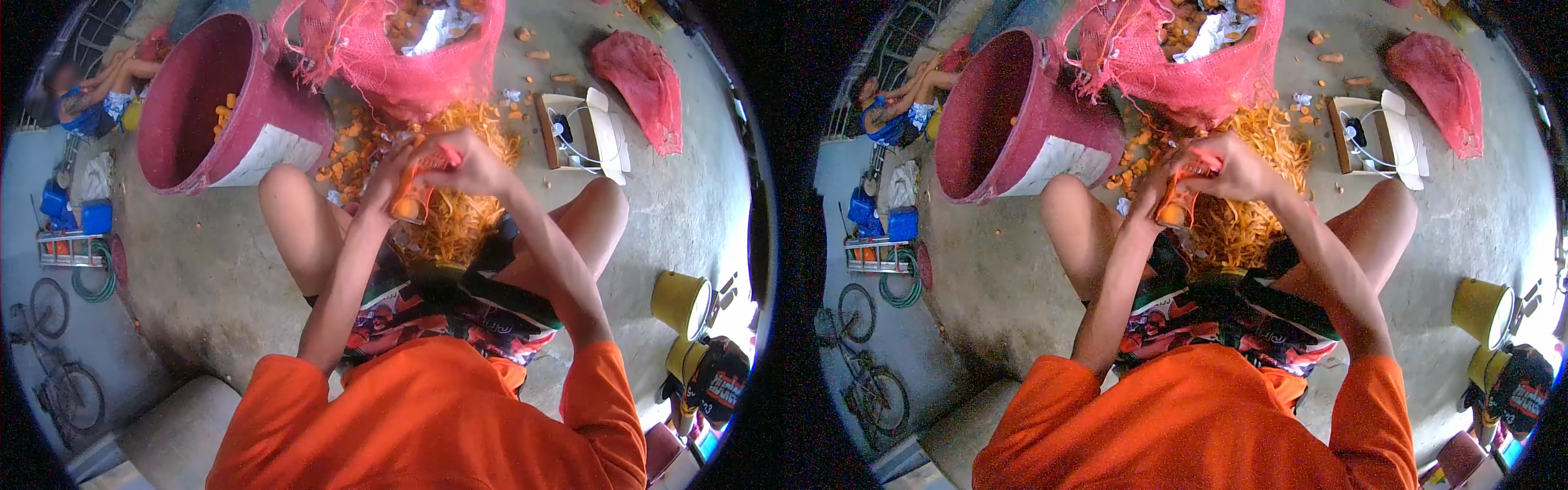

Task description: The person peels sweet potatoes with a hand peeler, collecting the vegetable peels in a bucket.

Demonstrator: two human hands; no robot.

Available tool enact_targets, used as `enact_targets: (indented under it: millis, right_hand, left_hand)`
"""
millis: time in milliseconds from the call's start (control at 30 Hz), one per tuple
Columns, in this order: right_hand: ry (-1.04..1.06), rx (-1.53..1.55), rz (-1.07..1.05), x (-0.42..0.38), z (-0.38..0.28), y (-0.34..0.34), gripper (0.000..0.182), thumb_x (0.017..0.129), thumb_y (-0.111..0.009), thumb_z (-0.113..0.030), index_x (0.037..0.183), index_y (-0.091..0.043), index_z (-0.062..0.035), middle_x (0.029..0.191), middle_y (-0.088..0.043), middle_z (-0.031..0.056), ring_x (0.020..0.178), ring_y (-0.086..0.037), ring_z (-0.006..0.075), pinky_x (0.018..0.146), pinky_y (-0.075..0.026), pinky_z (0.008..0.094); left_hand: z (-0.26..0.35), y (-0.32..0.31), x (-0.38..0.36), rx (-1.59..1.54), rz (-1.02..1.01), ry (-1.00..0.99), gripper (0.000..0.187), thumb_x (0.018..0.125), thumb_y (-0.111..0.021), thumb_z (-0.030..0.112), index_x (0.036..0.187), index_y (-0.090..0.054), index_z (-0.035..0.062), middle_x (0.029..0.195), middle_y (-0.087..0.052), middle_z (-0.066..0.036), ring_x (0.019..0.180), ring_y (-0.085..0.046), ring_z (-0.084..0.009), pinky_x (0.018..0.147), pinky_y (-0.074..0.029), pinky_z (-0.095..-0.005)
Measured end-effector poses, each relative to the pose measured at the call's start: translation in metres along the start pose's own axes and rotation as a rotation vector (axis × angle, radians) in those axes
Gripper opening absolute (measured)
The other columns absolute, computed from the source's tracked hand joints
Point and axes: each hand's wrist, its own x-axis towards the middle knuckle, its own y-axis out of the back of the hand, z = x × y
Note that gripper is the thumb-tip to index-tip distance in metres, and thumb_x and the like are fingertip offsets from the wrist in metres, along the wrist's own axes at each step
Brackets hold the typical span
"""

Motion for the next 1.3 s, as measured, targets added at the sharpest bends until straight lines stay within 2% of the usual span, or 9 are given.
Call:
enact_targets:
  millis: [267, 333, 467, 567, 667, 767, 833, 967, 1300]
  right_hand:
    - [-0.222, 0.136, 0.226, 0.002, 0.001, 0.027, 0.024, 0.081, -0.084, -0.013, 0.102, -0.075, -0.0063, 0.094, -0.076, 0.0066, 0.089, -0.070, 0.0159, 0.083, -0.056, 0.0354]
    - [0.109, -0.062, -0.076, -0.003, -0.030, 0.002, 0.025, 0.088, -0.079, -0.016, 0.110, -0.073, -0.0065, 0.093, -0.075, 0.0052, 0.082, -0.070, 0.0133, 0.077, -0.056, 0.0305]
    - [0.015, -0.129, 0.129, 0.003, 0.019, 0.022, 0.024, 0.089, -0.078, -0.016, 0.111, -0.072, -0.0074, 0.094, -0.075, 0.0039, 0.084, -0.071, 0.0125, 0.079, -0.057, 0.0307]
    - [-0.326, 0.042, 0.187, 0.003, 0.029, 0.037, 0.027, 0.084, -0.081, -0.016, 0.109, -0.074, -0.0072, 0.095, -0.076, 0.0078, 0.085, -0.069, 0.0132, 0.074, -0.055, 0.0305]
    - [0.149, -0.040, -0.021, -0.003, -0.025, -0.005, 0.030, 0.084, -0.081, -0.015, 0.112, -0.073, -0.0074, 0.094, -0.076, 0.0078, 0.086, -0.071, 0.0176, 0.076, -0.056, 0.0322]
    - [-0.026, -0.072, 0.027, 0.003, 0.003, 0.011, 0.031, 0.084, -0.081, -0.015, 0.113, -0.072, -0.0067, 0.097, -0.077, 0.0088, 0.087, -0.071, 0.0202, 0.080, -0.056, 0.0327]
    - [-0.184, -0.132, 0.190, 0.004, 0.033, 0.040, 0.028, 0.086, -0.080, -0.013, 0.112, -0.071, -0.0047, 0.098, -0.077, 0.0086, 0.088, -0.072, 0.0188, 0.081, -0.056, 0.0325]
    - [-0.161, 0.256, 0.177, -0.001, -0.003, 0.020, 0.025, 0.086, -0.079, -0.009, 0.108, -0.071, -0.0035, 0.098, -0.076, 0.0085, 0.088, -0.071, 0.0175, 0.083, -0.056, 0.0325]
    - [-0.206, -0.015, 0.228, 0.006, 0.001, 0.038, 0.023, 0.084, -0.080, -0.008, 0.105, -0.072, -0.0042, 0.096, -0.075, 0.0079, 0.087, -0.071, 0.0168, 0.078, -0.057, 0.0309]
  left_hand:
    - [0.005, -0.007, -0.012, -0.181, -0.048, 0.206, 0.034, 0.106, -0.051, 0.032, 0.128, -0.058, 0.0071, 0.102, -0.064, -0.006, 0.079, -0.065, -0.0103, 0.056, -0.056, -0.0264]
    - [0.014, -0.032, -0.013, -0.228, 0.087, 0.161, 0.034, 0.106, -0.052, 0.030, 0.129, -0.058, 0.0056, 0.103, -0.064, -0.007, 0.084, -0.066, -0.0116, 0.056, -0.057, -0.0268]
    - [-0.007, 0.039, -0.001, -0.324, -0.318, 0.297, 0.039, 0.105, -0.054, 0.029, 0.133, -0.055, 0.0014, 0.109, -0.065, -0.010, 0.089, -0.067, -0.0174, 0.061, -0.060, -0.0304]
    - [-0.008, 0.021, -0.002, -0.249, -0.118, 0.183, 0.043, 0.102, -0.059, 0.032, 0.133, -0.055, 0.0026, 0.114, -0.065, -0.010, 0.092, -0.067, -0.0181, 0.066, -0.060, -0.0310]
    - [-0.006, 0.004, 0.002, -0.138, -0.120, 0.118, 0.036, 0.101, -0.059, 0.026, 0.133, -0.056, 0.0085, 0.104, -0.066, -0.007, 0.069, -0.065, -0.0109, 0.055, -0.055, -0.0240]
    - [0.018, -0.049, -0.020, -0.176, 0.326, 0.122, 0.033, 0.102, -0.058, 0.028, 0.131, -0.057, 0.0105, 0.096, -0.066, -0.005, 0.057, -0.061, -0.0109, 0.048, -0.052, -0.0237]
    - [-0.001, 0.011, -0.012, 0.076, -0.061, 0.207, 0.040, 0.102, -0.057, 0.032, 0.134, -0.056, 0.0067, 0.116, -0.066, -0.005, 0.095, -0.066, -0.0137, 0.071, -0.058, -0.0244]
    - [0.007, -0.022, -0.018, -0.128, 0.074, 0.153, 0.035, 0.101, -0.060, 0.029, 0.129, -0.058, 0.0081, 0.091, -0.064, -0.002, 0.060, -0.063, -0.0115, 0.047, -0.050, -0.0218]
    - [0.002, -0.004, -0.010, -0.161, -0.082, 0.173, 0.038, 0.103, -0.057, 0.028, 0.133, -0.055, 0.0053, 0.107, -0.065, -0.005, 0.083, -0.066, -0.0115, 0.062, -0.056, -0.0243]
